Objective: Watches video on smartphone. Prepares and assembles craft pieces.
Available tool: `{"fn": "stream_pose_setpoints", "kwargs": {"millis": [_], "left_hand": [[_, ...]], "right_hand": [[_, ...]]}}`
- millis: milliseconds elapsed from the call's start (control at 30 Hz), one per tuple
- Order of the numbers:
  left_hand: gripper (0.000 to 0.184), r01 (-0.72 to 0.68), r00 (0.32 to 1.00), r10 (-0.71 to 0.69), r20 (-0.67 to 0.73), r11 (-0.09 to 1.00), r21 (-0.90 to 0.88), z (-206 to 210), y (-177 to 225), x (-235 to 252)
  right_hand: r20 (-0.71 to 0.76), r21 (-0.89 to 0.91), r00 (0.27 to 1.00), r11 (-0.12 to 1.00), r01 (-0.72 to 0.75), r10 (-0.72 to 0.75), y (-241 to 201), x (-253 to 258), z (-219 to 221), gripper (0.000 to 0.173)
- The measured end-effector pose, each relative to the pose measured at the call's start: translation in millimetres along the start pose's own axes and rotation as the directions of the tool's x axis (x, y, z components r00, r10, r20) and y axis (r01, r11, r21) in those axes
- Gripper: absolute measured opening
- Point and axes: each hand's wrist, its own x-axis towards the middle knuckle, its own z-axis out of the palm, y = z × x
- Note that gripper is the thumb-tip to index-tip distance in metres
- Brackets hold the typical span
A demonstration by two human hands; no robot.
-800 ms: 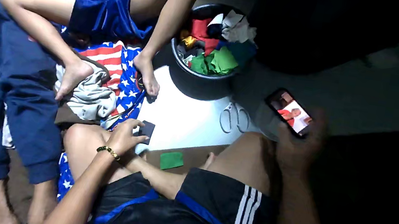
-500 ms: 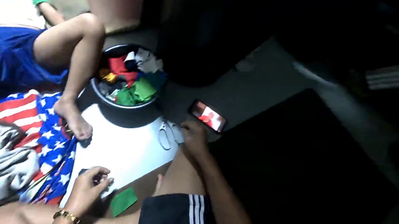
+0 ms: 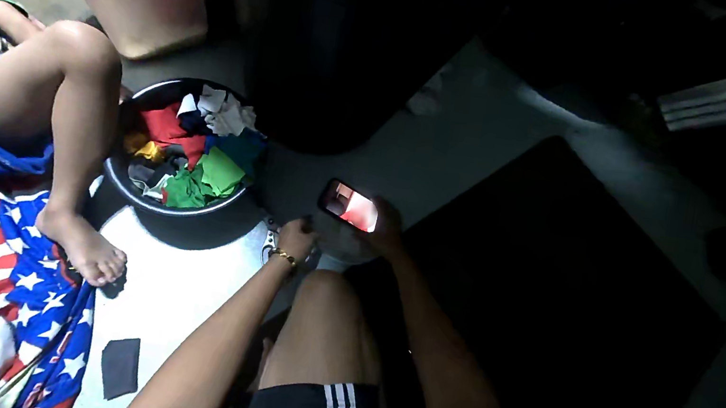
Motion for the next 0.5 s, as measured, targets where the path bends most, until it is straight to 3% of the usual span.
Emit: {"fn": "stream_pose_setpoints", "kwargs": {"millis": [233, 500], "left_hand": [[0.052, 0.157, 0.988, -0.150, -0.048, 0.944, 0.289, 28, 25, 11], [0.051, 0.162, 0.985, -0.138, -0.104, 0.943, 0.291, 36, 23, 2]], "right_hand": [[0.119, -0.021, 0.993, 1.000, -0.003, 0.006, -2, 8, -12, 0.097], [0.091, 0.018, 0.995, 0.999, 0.033, -0.034, 3, 9, -12, 0.097]]}}
